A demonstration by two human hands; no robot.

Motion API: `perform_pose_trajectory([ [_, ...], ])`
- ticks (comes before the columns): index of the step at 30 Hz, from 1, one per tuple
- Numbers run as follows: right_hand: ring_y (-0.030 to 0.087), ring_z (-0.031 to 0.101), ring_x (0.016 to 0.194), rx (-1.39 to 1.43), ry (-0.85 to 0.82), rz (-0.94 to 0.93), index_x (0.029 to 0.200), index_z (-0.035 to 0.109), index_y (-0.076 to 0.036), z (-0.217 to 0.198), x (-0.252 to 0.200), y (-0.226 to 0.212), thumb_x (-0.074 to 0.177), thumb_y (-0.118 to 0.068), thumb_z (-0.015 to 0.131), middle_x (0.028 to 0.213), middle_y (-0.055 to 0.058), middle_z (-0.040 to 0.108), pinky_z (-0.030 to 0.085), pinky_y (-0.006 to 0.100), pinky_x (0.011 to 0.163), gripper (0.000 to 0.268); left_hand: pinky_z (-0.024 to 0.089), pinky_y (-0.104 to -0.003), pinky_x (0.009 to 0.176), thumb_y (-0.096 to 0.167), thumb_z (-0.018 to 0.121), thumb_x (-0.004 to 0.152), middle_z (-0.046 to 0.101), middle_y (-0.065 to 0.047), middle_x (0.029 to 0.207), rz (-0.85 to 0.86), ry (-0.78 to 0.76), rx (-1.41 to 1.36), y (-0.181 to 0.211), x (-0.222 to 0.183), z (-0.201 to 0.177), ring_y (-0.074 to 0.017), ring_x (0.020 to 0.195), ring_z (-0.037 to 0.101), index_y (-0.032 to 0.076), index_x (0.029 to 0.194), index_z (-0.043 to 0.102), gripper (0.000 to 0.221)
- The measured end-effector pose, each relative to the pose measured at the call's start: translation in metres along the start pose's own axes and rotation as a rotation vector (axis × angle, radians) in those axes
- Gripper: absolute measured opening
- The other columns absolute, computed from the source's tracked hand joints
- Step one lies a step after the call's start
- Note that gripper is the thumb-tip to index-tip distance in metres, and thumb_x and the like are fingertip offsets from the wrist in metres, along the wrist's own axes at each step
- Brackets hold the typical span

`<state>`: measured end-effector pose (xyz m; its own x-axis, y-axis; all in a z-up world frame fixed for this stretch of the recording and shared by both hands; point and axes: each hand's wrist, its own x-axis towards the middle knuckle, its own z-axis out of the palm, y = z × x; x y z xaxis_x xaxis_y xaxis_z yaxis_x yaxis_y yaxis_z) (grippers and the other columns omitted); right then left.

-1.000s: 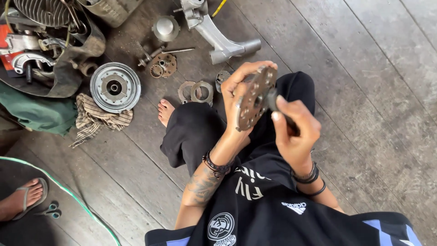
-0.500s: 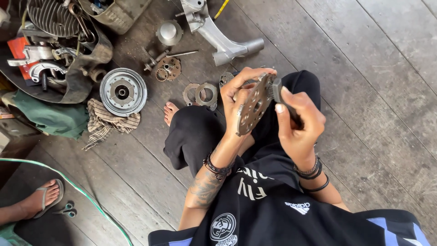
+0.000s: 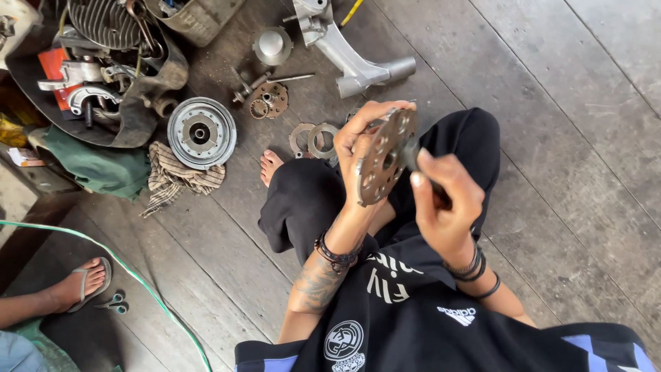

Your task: Assembling and inspecting motorcycle engine components, including a piston and clutch plates, while sitting on the floor.

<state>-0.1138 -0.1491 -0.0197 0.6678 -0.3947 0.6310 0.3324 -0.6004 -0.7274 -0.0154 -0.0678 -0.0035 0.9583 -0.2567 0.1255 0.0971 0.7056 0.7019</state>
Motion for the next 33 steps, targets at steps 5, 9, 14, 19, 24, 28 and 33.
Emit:
perform_pose_trajectory([
  [5, 0.025, 0.057, 0.052, 0.012, -0.051, 0.069, 0.106, 0.077, 0.011, -0.004, -0.018, -0.001, 0.092, 0.000, 0.074, 0.084, 0.020, 0.071, 0.043, 0.034, 0.046, 0.017, 0.053, -0.025, 0.069, 0.013, 0.056, 0.093, 0.069, -0.017, 0.094, 0.054, 0.051, -0.004, -0.007, -0.001, -0.007, -0.0119, 0.078, 0.066, -0.008, 0.108, 0.072, 0.030],
  [9, 0.023, 0.057, 0.060, 0.002, 0.003, 0.016, 0.111, 0.075, 0.015, -0.005, 0.001, 0.014, 0.098, 0.000, 0.072, 0.089, 0.023, 0.070, 0.047, 0.035, 0.052, 0.020, 0.054, -0.023, 0.070, 0.012, 0.057, 0.092, 0.071, -0.013, 0.093, -0.004, 0.032, 0.030, -0.001, -0.002, 0.007, -0.0044, 0.073, 0.061, -0.006, 0.104, 0.073, 0.027],
  [14, 0.024, 0.054, 0.048, 0.072, -0.062, 0.064, 0.105, 0.077, 0.010, 0.000, -0.013, -0.010, 0.091, 0.001, 0.072, 0.081, 0.018, 0.070, 0.041, 0.033, 0.044, 0.017, 0.053, -0.026, 0.076, 0.019, 0.055, 0.094, 0.070, -0.015, 0.097, 0.077, 0.043, 0.036, -0.009, 0.005, -0.008, -0.0110, 0.084, 0.066, -0.005, 0.107, 0.072, 0.032],
  [19, 0.023, 0.054, 0.052, 0.066, -0.069, 0.048, 0.107, 0.076, 0.013, -0.007, -0.006, 0.000, 0.094, 0.002, 0.071, 0.081, 0.020, 0.069, 0.041, 0.033, 0.045, 0.018, 0.050, -0.024, 0.067, 0.025, 0.059, 0.100, 0.067, -0.012, 0.092, 0.096, 0.014, -0.014, -0.018, 0.001, -0.001, -0.0068, 0.071, 0.057, -0.007, 0.111, 0.071, 0.036],
  [24, 0.009, 0.039, 0.048, 0.102, -0.048, 0.066, 0.117, 0.073, 0.013, -0.002, -0.001, -0.013, 0.099, 0.005, 0.066, 0.083, 0.017, 0.068, 0.033, 0.026, 0.041, 0.020, 0.045, -0.022, 0.058, 0.040, 0.066, 0.101, 0.065, -0.011, 0.090, 0.118, -0.035, -0.032, -0.017, -0.001, -0.003, -0.0049, 0.061, 0.050, -0.008, 0.115, 0.071, 0.051],
  [28, 0.013, 0.039, 0.041, 0.135, -0.080, 0.061, 0.104, 0.077, 0.012, 0.000, -0.015, -0.018, 0.090, 0.006, 0.073, 0.078, 0.017, 0.070, 0.030, 0.028, 0.036, 0.016, 0.054, -0.028, 0.075, 0.015, 0.056, 0.096, 0.068, -0.017, 0.097, 0.099, 0.029, -0.031, -0.010, 0.002, -0.009, -0.0137, 0.081, 0.066, -0.008, 0.110, 0.070, 0.030],
  [33, 0.015, 0.040, 0.061, 0.063, -0.201, 0.152, 0.110, 0.065, 0.010, -0.010, -0.005, -0.021, 0.088, 0.020, 0.066, 0.085, 0.011, 0.063, 0.031, 0.027, 0.055, 0.024, 0.050, -0.032, 0.113, 0.010, 0.052, 0.101, 0.072, -0.006, 0.123, -0.023, -0.053, 0.015, -0.005, -0.008, -0.012, -0.0178, 0.116, 0.067, 0.008, 0.119, 0.072, 0.027],
])
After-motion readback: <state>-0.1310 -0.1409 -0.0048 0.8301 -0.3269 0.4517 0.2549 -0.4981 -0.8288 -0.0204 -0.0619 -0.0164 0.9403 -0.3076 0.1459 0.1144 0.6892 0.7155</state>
